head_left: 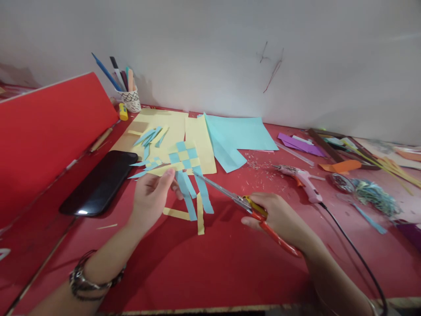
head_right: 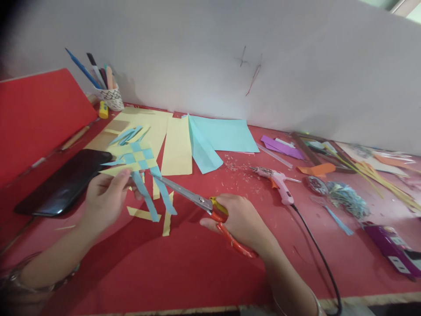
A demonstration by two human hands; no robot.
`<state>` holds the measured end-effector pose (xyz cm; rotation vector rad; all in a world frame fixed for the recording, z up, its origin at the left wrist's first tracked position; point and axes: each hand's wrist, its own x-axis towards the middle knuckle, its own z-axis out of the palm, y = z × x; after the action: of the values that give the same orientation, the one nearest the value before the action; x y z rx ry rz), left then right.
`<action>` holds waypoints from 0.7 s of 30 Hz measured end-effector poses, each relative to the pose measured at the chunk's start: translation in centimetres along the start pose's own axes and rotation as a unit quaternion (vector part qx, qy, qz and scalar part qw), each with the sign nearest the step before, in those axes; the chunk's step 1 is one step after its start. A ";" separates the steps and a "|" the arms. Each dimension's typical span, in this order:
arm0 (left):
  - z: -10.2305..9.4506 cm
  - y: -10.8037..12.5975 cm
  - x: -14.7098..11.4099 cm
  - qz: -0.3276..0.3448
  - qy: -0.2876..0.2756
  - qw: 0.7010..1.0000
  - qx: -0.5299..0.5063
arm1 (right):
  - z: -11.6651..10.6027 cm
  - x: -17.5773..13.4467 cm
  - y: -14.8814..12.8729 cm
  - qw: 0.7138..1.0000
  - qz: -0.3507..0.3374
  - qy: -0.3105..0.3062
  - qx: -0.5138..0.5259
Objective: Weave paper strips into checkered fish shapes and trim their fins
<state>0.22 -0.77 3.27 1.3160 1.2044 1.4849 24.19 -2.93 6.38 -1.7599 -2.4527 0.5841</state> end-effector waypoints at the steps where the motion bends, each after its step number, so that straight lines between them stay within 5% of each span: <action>1: 0.0 -0.1 0.0 -0.005 0.001 1.000 -0.011 | 0.0 0.0 0.0 1.000 0.000 0.000 0.000; 15: -0.3 -0.6 0.1 -0.019 0.011 0.997 -0.067 | 0.0 -0.1 0.0 1.000 0.007 -0.011 -0.010; 21: -0.4 -0.6 0.5 -0.013 0.059 0.992 -0.113 | 0.0 0.1 0.2 0.999 0.007 -0.010 -0.033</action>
<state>-0.23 -0.25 2.83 1.0691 1.0858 1.6470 24.35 -2.75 6.27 -1.8039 -2.5026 0.5298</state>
